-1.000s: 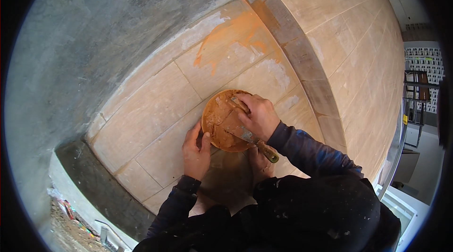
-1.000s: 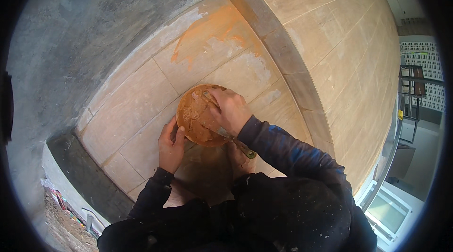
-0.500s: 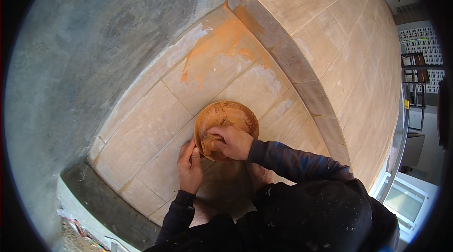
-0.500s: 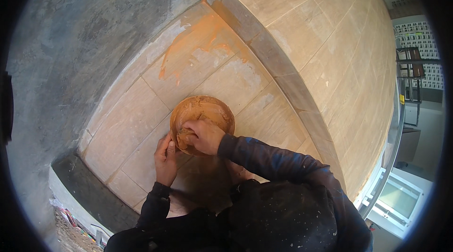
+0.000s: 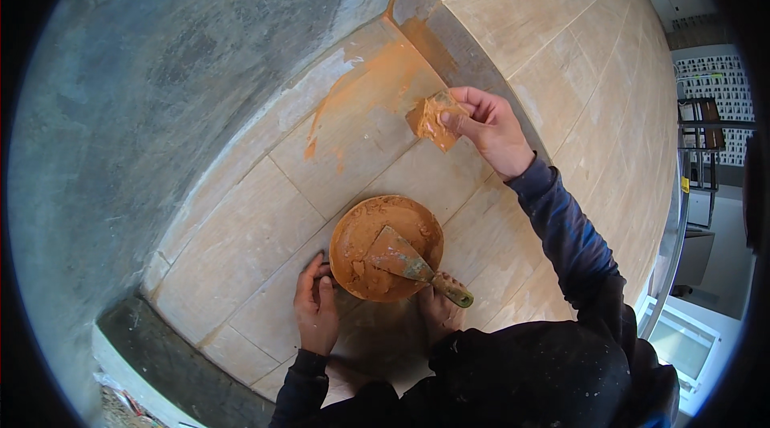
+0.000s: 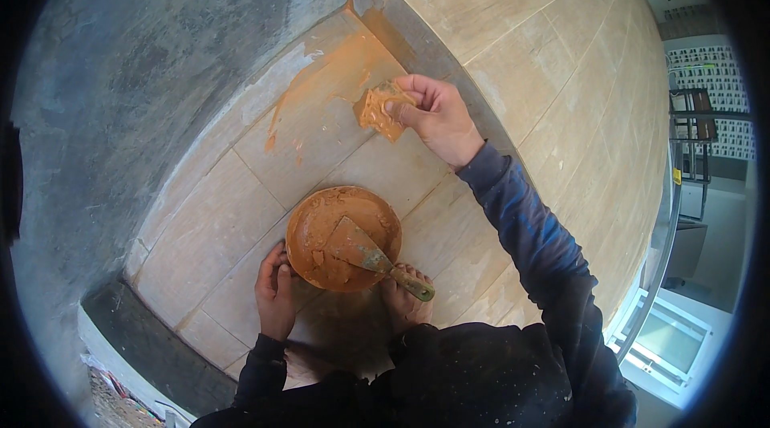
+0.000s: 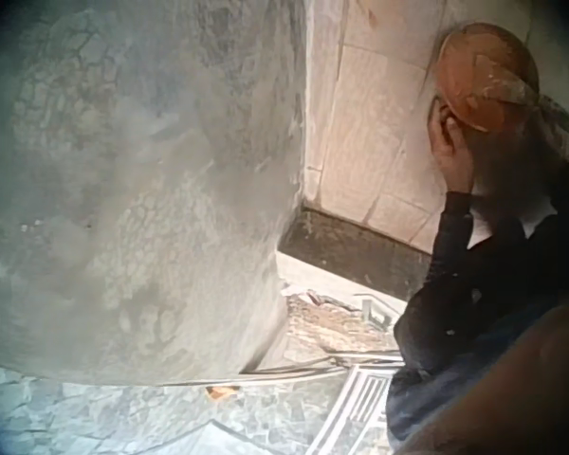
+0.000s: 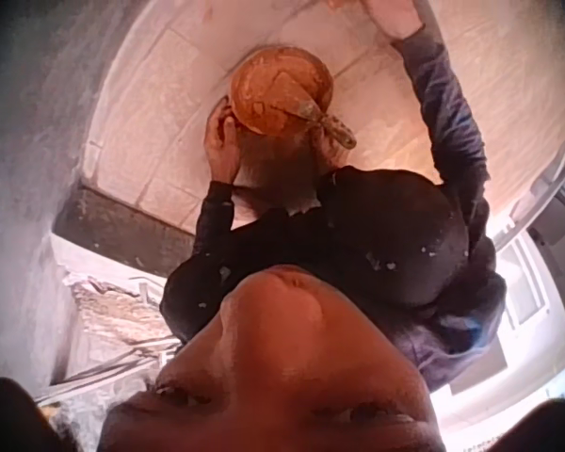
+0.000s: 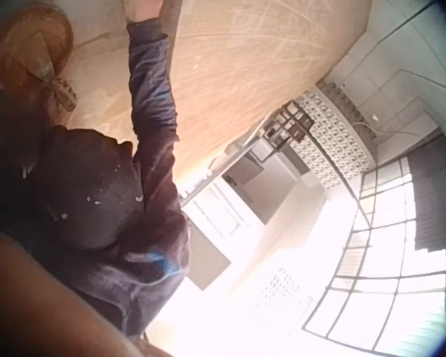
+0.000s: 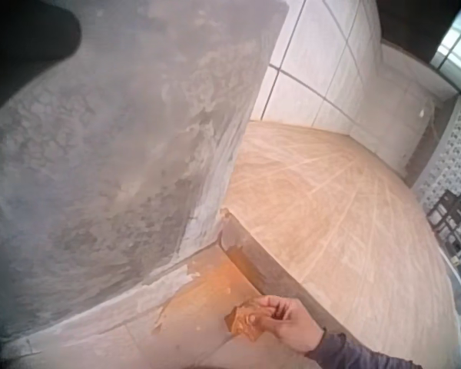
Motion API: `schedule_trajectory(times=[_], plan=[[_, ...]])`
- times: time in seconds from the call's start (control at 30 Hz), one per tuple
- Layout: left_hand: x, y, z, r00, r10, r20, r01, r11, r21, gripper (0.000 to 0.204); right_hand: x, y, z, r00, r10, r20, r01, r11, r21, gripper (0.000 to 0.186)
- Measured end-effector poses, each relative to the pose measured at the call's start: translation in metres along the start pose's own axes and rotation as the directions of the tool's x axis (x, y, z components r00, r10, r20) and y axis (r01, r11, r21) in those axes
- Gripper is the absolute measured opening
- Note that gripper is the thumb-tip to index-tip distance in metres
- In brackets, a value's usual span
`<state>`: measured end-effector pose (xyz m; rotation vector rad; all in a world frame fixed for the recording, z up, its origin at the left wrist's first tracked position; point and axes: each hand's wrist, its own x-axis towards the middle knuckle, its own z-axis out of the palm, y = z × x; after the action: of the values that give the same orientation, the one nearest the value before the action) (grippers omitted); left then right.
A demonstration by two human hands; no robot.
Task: The person applies brown grout to the joints between floor tiles using a small tile shard as a spreader. They scoop the paste from a bowl, press it into the gaps along the tile edges, and wipe the area with their hands and a cloth.
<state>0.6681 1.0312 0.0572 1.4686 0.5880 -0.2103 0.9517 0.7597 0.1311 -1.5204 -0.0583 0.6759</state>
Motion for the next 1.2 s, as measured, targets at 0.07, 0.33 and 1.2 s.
schedule_trajectory(times=[0.07, 0.33, 1.2], plan=[[0.001, -0.001, -0.002, 1.0, 0.005, -0.006, -0.005, 1.0, 0.012, 0.042, 0.031, -0.02, 0.005, 0.937, -0.318, -0.145, 0.155, 0.75, -0.643, 0.035], [0.001, 0.0, 0.002, 1.0, -0.001, 0.006, 0.001, 0.998, -0.061, 0.041, 0.171, -0.005, -0.02, 0.758, -0.395, 0.519, 0.222, -0.592, -0.775, 0.032], [-0.001, -0.008, -0.007, 0.999, -0.021, 0.025, 0.022, 0.998, -0.057, 0.04, 0.184, 0.01, -0.007, 0.725, -0.62, 0.3, 0.24, -0.181, -0.954, 0.038]])
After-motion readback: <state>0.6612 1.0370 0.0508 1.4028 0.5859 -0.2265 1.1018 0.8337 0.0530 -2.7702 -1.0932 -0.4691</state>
